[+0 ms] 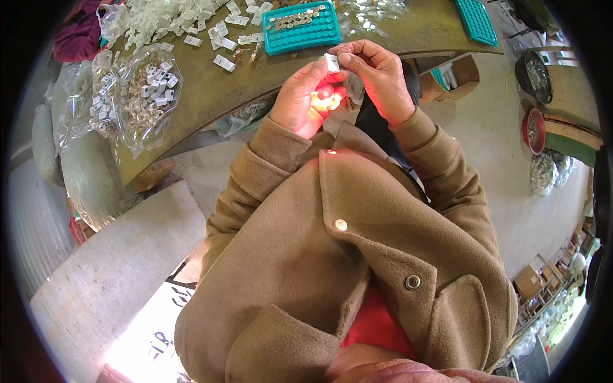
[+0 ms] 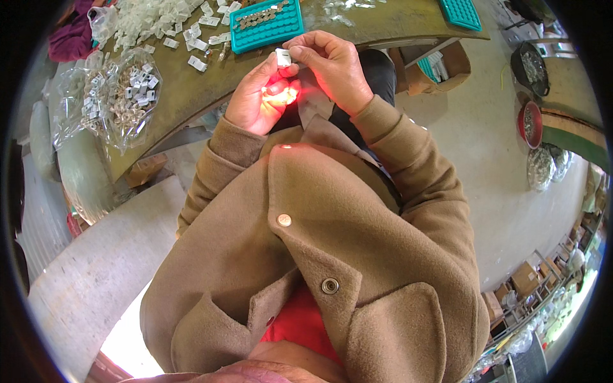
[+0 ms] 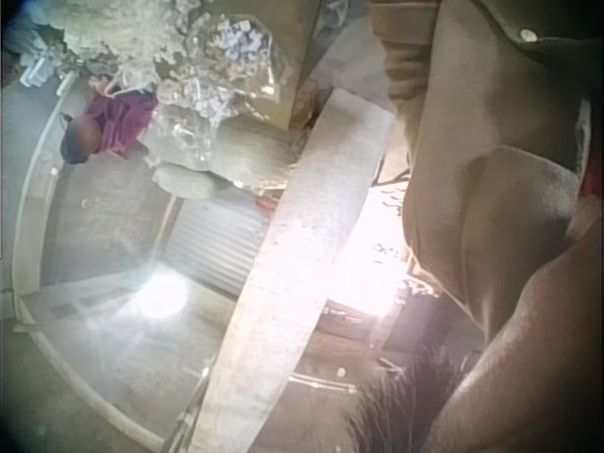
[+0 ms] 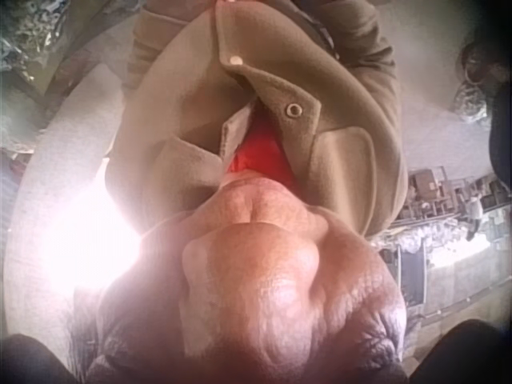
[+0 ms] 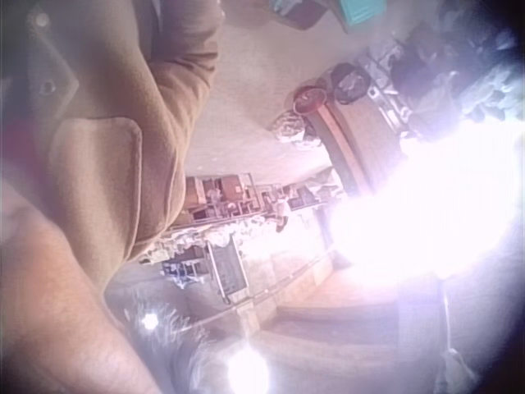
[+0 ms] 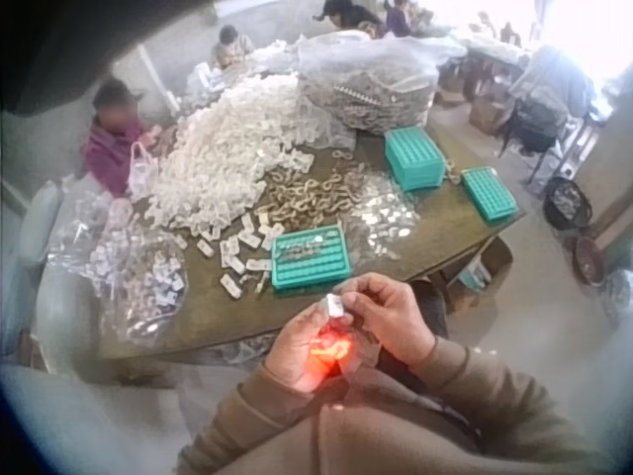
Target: The person repeatedly picks small white plastic housings and metal contacts from a table, inserts the contacts into the housings, and places the assembled units into a teal tray. The process is repeated continuously throughout the clip.
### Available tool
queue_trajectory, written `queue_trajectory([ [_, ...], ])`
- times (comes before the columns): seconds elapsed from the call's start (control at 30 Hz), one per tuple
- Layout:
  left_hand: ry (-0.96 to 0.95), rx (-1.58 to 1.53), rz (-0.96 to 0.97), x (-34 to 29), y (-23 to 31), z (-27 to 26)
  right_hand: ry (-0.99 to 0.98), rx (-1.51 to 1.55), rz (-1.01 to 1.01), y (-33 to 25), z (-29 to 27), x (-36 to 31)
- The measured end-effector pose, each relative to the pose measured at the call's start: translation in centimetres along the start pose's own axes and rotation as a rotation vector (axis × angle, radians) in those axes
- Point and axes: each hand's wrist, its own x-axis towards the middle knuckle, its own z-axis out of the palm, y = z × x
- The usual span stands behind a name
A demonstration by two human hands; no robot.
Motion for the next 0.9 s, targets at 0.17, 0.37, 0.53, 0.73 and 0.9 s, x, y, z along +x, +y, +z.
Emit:
queue_trajectory([
  [0.17,-0.046,-0.011,0.001,0.5,0.2,-0.9,0.012,-0.402,-0.154,0.1,0.1,0.3],
  [0.37,0.145,0.206,0.113,0.4,-0.3,-0.3,-0.014,-0.787,-0.457,-0.6,0.0,0.2],
  [0.53,0.146,0.209,0.062,0.4,0.3,-0.8,-0.001,-0.717,-0.496,-0.1,0.3,0.2],
  [0.73,0.139,0.053,0.021,0.3,0.2,-1.2,0.101,-0.134,-0.079,0.3,0.1,0.1],
  [0.9,0.121,-0.002,-0.009,0.2,0.6,-1.2,0.123,0.254,0.170,-0.3,-0.3,0.0],
])
